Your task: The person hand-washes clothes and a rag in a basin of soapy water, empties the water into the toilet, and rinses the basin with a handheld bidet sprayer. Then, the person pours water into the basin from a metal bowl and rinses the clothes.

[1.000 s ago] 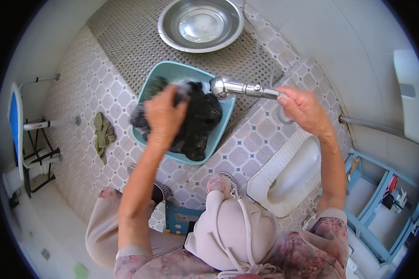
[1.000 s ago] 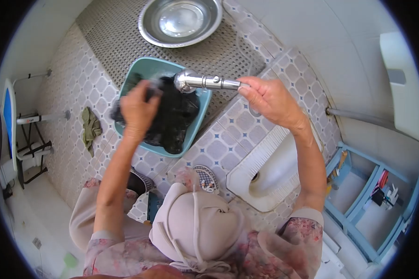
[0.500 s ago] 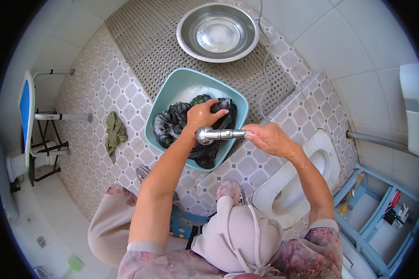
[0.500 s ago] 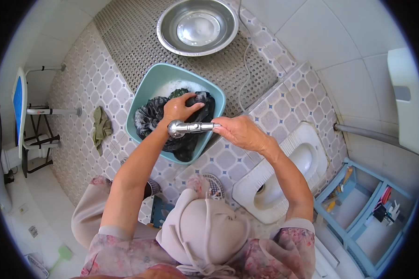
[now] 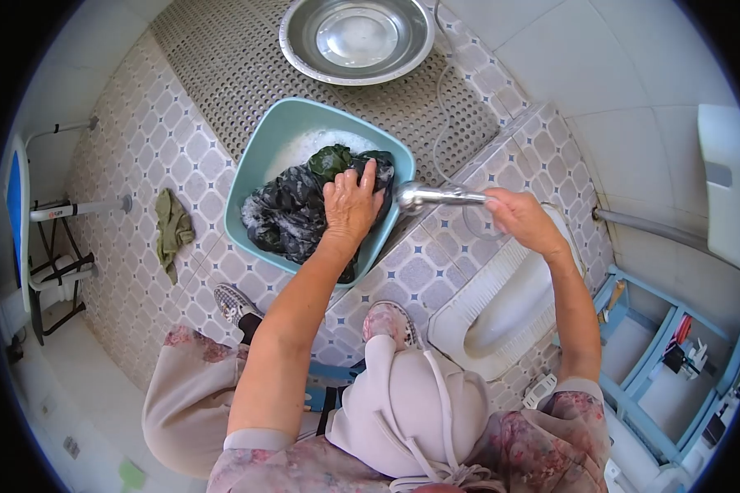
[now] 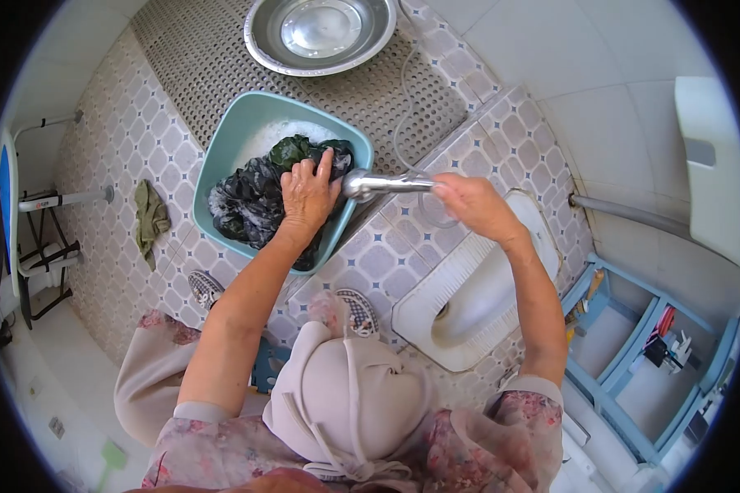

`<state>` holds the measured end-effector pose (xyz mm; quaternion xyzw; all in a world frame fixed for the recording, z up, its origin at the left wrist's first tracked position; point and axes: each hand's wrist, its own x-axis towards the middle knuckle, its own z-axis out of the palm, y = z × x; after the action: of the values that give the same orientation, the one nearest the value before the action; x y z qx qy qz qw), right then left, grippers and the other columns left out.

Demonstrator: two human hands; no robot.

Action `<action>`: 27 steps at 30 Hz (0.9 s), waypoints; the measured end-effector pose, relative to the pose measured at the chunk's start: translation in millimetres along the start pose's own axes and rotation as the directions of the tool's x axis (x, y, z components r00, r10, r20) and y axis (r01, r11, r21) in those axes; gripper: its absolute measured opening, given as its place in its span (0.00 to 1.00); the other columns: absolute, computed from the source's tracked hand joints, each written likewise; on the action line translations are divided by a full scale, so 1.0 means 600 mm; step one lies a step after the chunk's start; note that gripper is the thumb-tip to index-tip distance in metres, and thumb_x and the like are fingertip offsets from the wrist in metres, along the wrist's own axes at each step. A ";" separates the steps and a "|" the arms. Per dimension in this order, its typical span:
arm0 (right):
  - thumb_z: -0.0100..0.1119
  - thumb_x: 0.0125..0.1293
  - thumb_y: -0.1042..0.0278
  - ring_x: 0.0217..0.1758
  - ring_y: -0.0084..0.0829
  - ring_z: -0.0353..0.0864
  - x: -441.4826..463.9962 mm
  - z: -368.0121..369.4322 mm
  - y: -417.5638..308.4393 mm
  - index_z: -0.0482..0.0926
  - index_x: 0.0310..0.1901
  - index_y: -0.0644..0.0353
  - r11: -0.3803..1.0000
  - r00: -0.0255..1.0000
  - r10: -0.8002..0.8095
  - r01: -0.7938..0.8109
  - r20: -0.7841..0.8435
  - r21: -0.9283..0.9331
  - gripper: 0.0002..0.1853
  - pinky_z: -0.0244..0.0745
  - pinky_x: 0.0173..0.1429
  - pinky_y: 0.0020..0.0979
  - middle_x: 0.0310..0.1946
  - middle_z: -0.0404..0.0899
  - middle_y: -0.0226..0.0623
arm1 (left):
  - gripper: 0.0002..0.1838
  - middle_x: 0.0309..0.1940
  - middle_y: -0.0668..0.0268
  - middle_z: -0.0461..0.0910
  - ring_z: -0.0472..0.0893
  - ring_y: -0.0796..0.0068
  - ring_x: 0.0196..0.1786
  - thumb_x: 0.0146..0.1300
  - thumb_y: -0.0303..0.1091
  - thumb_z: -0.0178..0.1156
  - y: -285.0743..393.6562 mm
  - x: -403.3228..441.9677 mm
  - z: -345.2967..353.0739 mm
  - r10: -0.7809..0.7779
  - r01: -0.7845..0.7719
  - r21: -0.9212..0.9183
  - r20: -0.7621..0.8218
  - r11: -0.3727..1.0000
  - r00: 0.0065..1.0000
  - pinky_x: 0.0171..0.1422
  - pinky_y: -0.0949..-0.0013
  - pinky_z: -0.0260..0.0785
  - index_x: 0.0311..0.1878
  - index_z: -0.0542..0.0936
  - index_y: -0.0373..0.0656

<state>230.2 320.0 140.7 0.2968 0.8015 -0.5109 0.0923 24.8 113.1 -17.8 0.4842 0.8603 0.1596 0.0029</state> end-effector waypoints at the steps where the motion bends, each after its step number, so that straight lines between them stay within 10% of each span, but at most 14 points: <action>1: 0.52 0.75 0.57 0.22 0.20 0.69 -0.008 -0.009 0.041 0.80 0.50 0.61 0.992 0.998 0.057 -0.053 -0.026 0.116 0.16 0.64 0.27 0.25 0.20 0.71 0.27 | 0.35 0.38 0.64 0.73 0.74 0.63 0.45 0.51 0.43 0.69 -0.001 0.001 0.002 0.001 -0.001 -0.019 -0.021 1.000 1.000 0.45 0.59 0.61 0.65 0.74 0.52; 5: 0.49 0.77 0.52 0.19 0.14 0.58 -0.051 -0.031 0.165 0.78 0.54 0.60 0.849 0.947 0.253 -0.119 -0.198 0.516 0.20 0.55 0.24 0.19 0.18 0.63 0.18 | 0.35 0.38 0.64 0.72 0.73 0.63 0.44 0.53 0.45 0.68 -0.001 0.004 0.004 -0.007 0.006 -0.026 -0.026 1.000 1.000 0.45 0.59 0.61 0.66 0.73 0.52; 14: 0.49 0.76 0.49 0.16 0.15 0.56 -0.059 0.045 0.357 0.74 0.54 0.57 0.240 0.665 0.637 0.308 -0.389 0.921 0.20 0.52 0.18 0.20 0.20 0.59 0.19 | 0.34 0.38 0.62 0.73 0.73 0.62 0.44 0.54 0.47 0.67 0.000 0.015 -0.011 -0.002 0.003 -0.019 0.011 1.000 1.000 0.47 0.58 0.61 0.65 0.73 0.49; 19: 0.48 0.76 0.52 0.19 0.19 0.66 -0.046 0.060 0.372 0.74 0.57 0.58 0.428 0.606 0.685 0.115 -0.404 0.897 0.19 0.59 0.19 0.22 0.22 0.67 0.23 | 0.34 0.44 0.54 0.77 0.73 0.52 0.52 0.53 0.52 0.68 -0.050 0.060 -0.063 -0.023 0.125 -0.325 0.301 0.937 0.953 0.60 0.55 0.66 0.63 0.74 0.48; 23: 0.50 0.74 0.55 0.29 0.26 0.81 -0.067 0.010 0.320 0.77 0.57 0.61 0.648 0.515 0.760 -0.543 -0.397 0.534 0.21 0.72 0.28 0.27 0.29 0.82 0.34 | 0.49 0.63 0.51 0.72 0.68 0.47 0.67 0.44 0.61 0.74 -0.127 0.109 -0.105 -0.028 0.049 -0.082 0.237 0.995 0.971 0.68 0.45 0.61 0.68 0.71 0.48; 26: 0.52 0.72 0.57 0.34 0.31 0.85 -0.101 -0.008 0.349 0.79 0.54 0.65 0.707 0.721 0.167 -0.563 -0.673 -0.428 0.20 0.78 0.39 0.30 0.36 0.87 0.42 | 0.61 0.67 0.47 0.68 0.62 0.45 0.73 0.39 0.64 0.76 -0.170 0.117 -0.075 -0.222 0.246 0.004 0.446 0.969 0.867 0.72 0.45 0.58 0.75 0.60 0.47; 27: 0.53 0.71 0.59 0.36 0.32 0.85 -0.090 -0.005 0.321 0.79 0.54 0.64 0.791 0.728 0.154 -0.496 -0.668 -0.359 0.19 0.78 0.41 0.30 0.36 0.87 0.43 | 0.69 0.68 0.46 0.68 0.63 0.48 0.74 0.34 0.67 0.77 -0.225 0.096 0.013 -0.211 0.269 -0.102 0.387 0.958 0.898 0.72 0.51 0.61 0.77 0.53 0.48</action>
<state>384.4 360.2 19.2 0.5494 0.8255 -0.1291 -0.0023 -117.0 98.5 -53.8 0.3940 0.8824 0.1287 0.2227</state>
